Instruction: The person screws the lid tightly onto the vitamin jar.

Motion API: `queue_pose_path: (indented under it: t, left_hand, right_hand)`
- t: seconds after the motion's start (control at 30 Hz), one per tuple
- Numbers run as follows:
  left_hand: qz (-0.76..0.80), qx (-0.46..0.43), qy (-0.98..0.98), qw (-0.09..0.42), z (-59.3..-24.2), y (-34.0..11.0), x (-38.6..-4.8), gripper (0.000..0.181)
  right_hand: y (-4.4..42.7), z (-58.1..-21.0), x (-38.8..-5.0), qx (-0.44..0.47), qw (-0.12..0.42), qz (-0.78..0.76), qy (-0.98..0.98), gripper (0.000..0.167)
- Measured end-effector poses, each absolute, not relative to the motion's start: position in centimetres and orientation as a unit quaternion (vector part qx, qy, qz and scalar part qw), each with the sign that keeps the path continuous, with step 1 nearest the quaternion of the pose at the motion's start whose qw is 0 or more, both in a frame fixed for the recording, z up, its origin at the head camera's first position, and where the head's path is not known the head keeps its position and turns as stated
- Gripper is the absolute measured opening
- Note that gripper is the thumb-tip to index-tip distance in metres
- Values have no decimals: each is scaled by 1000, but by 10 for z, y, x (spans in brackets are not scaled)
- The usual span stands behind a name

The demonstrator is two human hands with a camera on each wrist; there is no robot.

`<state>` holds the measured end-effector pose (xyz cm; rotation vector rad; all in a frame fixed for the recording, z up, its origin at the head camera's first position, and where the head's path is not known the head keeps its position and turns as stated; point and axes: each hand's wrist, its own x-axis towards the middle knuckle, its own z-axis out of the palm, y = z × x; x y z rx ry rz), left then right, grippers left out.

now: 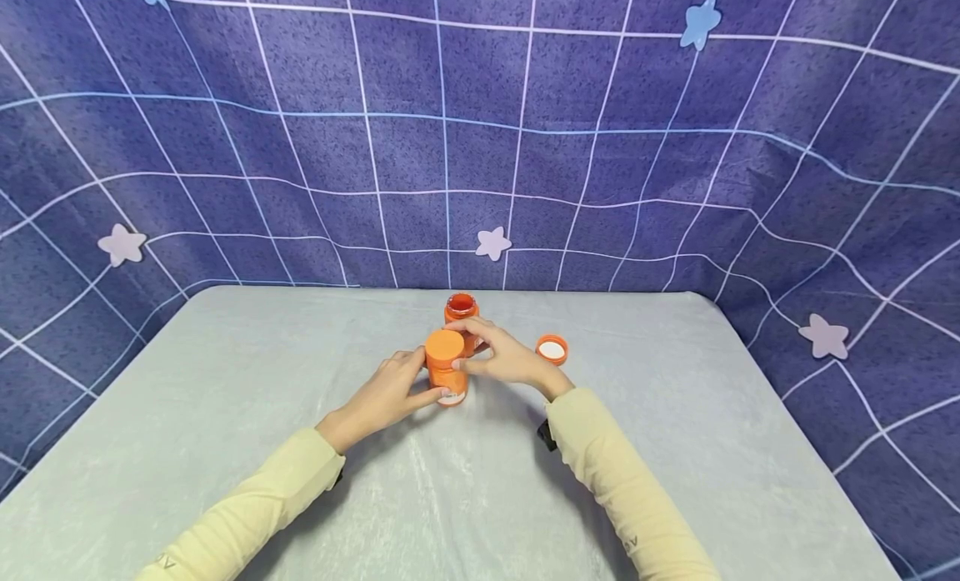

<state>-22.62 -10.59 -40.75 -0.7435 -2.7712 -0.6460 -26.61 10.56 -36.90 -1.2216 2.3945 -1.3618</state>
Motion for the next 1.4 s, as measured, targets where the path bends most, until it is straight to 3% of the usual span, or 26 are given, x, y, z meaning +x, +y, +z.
queue_pose_path:
  t: [0.2,0.5,0.9,1.2,1.4]
  left_hand:
    - [-217,-255,-937,100,-408,-106,-227,59]
    - [-217,-258,-935,107,-407,-106,-227,56]
    - [-216,-263,-934,112,-408,-107,-227,53]
    - [-220,-259,-934,109,-407,-106,-226,53]
    - [-218,-256,-936,107,-407,-106,-226,56]
  right_hand:
    - [103,-355,-252,-391,61,-465,792,44]
    - [101,-383,-263,-353,13,-481,802,44]
    - [97,-388,-259,-331,-27,-479,812,43]
    - [99,-386,-260,-351,3,-486,800,48]
    - [101,-366,-250,-376,30,-479,793,50]
